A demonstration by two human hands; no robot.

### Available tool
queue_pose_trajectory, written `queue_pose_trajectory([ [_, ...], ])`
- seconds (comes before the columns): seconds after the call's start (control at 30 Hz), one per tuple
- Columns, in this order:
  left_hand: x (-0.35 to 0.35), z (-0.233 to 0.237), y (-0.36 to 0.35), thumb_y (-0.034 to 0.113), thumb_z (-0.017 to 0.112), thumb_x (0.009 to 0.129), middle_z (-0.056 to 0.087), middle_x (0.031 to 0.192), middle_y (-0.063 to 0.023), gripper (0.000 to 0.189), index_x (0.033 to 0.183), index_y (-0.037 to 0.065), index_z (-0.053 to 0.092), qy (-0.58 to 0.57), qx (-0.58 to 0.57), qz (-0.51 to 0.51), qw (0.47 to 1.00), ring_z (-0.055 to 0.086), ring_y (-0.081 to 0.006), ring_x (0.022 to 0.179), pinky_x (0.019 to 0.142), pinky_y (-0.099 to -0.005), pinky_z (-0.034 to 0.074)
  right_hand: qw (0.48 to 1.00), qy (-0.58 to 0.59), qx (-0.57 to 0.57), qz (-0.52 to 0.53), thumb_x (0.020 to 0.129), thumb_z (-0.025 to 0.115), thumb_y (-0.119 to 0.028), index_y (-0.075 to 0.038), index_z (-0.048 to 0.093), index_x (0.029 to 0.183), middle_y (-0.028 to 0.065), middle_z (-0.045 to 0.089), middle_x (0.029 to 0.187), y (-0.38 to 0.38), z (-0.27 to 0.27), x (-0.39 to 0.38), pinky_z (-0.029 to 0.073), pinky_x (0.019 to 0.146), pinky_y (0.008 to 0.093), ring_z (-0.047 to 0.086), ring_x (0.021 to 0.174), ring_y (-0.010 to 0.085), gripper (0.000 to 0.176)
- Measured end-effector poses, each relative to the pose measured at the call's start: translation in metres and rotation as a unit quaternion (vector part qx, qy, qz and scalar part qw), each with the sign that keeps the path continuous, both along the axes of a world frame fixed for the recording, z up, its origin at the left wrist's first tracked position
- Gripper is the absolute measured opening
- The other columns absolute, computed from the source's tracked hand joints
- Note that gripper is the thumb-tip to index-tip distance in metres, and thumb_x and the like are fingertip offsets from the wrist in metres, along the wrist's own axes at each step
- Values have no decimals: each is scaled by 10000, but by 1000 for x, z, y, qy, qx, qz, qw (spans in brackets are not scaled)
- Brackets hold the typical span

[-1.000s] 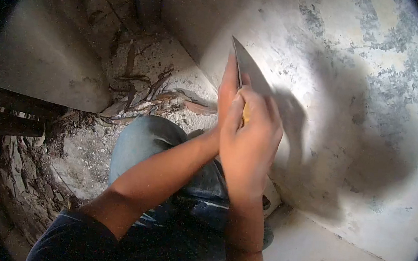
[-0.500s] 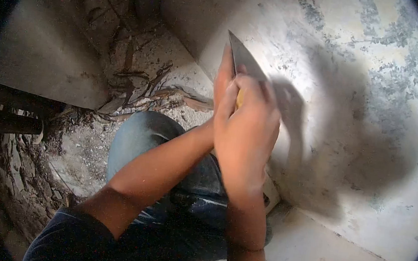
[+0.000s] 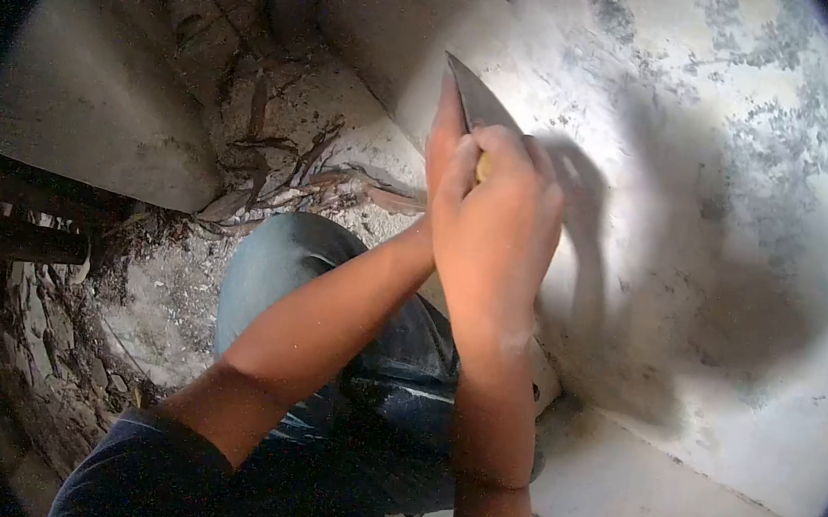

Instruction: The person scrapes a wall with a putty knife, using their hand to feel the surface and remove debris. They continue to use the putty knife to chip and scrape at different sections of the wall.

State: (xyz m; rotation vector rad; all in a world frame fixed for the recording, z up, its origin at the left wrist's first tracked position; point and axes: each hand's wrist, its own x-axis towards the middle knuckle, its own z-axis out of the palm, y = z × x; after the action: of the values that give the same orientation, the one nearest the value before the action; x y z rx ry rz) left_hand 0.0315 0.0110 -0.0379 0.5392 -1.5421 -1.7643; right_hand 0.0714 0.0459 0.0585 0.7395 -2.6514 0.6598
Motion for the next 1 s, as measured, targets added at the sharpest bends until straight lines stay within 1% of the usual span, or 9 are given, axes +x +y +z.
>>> queue_pose_trajectory([
  [0.13,10,2,-3,181,612,884,561,1315,-324,754,1502,-112,295,9,15,-21,1000,562,-460,1216,1012,-469,461,1000,19,7,-1,887,666,-97,47,709,977,234,703,919,-5,2,8,537,798,411,705,856,367,175],
  [0.27,-3,-17,3,200,615,885,531,1357,-337,778,1506,-129,278,-31,-86,97,991,529,-468,1263,1082,-467,411,1000,-27,14,-2,898,660,-116,41,705,969,235,702,961,-8,-13,-15,529,800,443,682,888,399,178],
  [0.3,11,0,-3,206,608,890,505,1387,-345,774,1505,-129,278,-6,9,23,1000,508,-468,1290,1096,-463,399,999,-25,27,6,897,658,-113,40,704,962,233,700,963,-9,-9,-12,528,795,448,677,888,406,172],
  [0.4,11,-5,0,202,586,904,459,1439,-353,752,1511,-116,277,93,-32,45,994,467,-462,1342,1105,-459,394,999,-12,27,24,896,649,-82,43,699,940,219,700,951,-11,6,8,533,799,426,682,868,391,142],
  [0.47,13,7,-7,178,558,914,454,1450,-340,728,1520,-103,269,-42,51,-99,993,448,-466,1356,1113,-457,389,999,-8,-31,-4,902,650,-64,47,697,941,189,704,931,-6,8,14,533,814,382,695,852,325,127],
  [0.53,-1,-7,-1,143,564,903,463,1450,-325,734,1528,-94,260,-56,22,-75,995,454,-482,1342,1120,-467,386,999,-9,-35,-9,906,659,-65,51,700,953,163,705,920,1,-4,0,529,819,349,693,847,262,132],
  [0.63,-11,-10,4,49,522,928,615,1050,-289,641,1520,-74,308,-39,-114,99,988,621,-381,885,784,-441,508,998,-29,-63,-2,889,669,-44,54,703,955,152,709,914,4,-4,-12,528,801,338,688,846,224,123],
  [0.93,-6,-2,10,72,520,965,601,1140,-323,630,1527,-82,279,-32,-123,77,989,610,-437,922,826,-457,501,999,14,-22,33,876,667,-24,36,714,963,174,711,937,14,5,-7,531,802,344,696,872,278,116],
  [1.0,3,-3,10,83,524,963,572,1246,-343,645,1533,-77,269,-12,-136,43,990,607,-457,1070,905,-465,493,999,28,-16,34,880,676,-30,26,721,971,165,719,948,20,7,7,533,818,344,701,892,260,115],
])
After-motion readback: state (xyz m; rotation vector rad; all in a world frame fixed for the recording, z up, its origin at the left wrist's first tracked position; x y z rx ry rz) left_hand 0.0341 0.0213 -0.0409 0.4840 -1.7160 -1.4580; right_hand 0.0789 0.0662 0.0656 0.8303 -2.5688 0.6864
